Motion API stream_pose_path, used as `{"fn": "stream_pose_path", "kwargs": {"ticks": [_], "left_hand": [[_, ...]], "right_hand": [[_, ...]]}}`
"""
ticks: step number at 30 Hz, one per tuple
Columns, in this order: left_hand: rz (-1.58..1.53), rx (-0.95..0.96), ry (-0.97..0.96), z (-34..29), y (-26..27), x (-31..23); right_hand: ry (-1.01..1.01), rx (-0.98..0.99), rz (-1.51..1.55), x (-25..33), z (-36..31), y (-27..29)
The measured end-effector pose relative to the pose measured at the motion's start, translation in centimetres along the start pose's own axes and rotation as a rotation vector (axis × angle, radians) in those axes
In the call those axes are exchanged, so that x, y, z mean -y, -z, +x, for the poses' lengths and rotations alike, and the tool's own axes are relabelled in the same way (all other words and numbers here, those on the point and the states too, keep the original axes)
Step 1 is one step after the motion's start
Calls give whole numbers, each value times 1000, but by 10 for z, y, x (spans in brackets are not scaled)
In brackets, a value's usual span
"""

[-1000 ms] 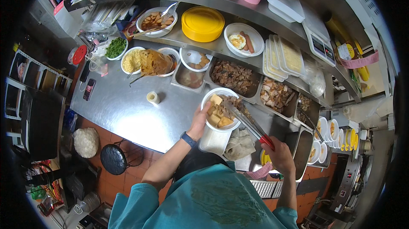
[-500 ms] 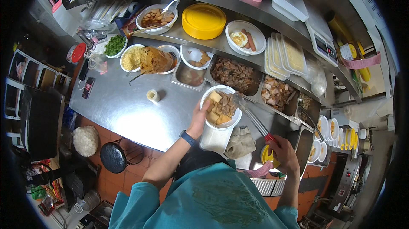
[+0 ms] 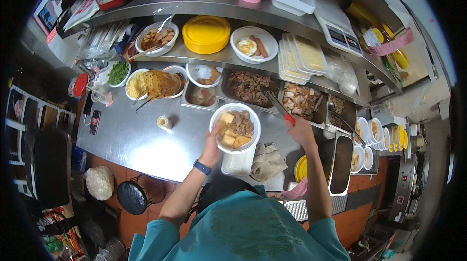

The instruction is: The person assembles two food orders in a commercial kitchen. They use tongs to place fried tofu and braised meat into bowls, ladle sauce over the contents, add chopped green onions, and cover the bowls with yellow lids. The person also handles pink order slips and places one bowl into a microwave.

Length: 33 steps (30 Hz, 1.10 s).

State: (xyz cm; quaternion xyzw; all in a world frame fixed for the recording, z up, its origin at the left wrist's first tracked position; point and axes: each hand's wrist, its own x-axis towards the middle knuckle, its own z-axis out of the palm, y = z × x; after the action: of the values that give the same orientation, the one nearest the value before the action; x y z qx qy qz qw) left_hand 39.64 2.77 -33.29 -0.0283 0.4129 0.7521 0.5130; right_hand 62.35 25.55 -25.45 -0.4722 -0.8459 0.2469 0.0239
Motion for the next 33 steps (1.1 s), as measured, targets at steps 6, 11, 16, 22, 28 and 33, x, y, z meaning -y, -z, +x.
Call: {"fn": "stream_pose_path", "kwargs": {"ticks": [6, 11, 16, 22, 28, 33], "left_hand": [[34, 26, 5, -24, -10, -6], [49, 30, 5, -38, -31, 4], [-4, 23, -87, -57, -47, 31], [-63, -56, -132, -101, -74, 76], [-52, -22, -138, -123, -124, 124], [-92, -54, -61, -138, -144, 149]], "right_hand": [[28, 12, -399, 19, -15, 23], [-23, -25, -207, 14, -27, 35], [-72, 63, 285, -22, -42, 59], [-243, -41, 229, -110, -76, 78], [-120, -245, 126, -207, -45, 98], [-215, -330, -660, -358, -44, 146]]}}
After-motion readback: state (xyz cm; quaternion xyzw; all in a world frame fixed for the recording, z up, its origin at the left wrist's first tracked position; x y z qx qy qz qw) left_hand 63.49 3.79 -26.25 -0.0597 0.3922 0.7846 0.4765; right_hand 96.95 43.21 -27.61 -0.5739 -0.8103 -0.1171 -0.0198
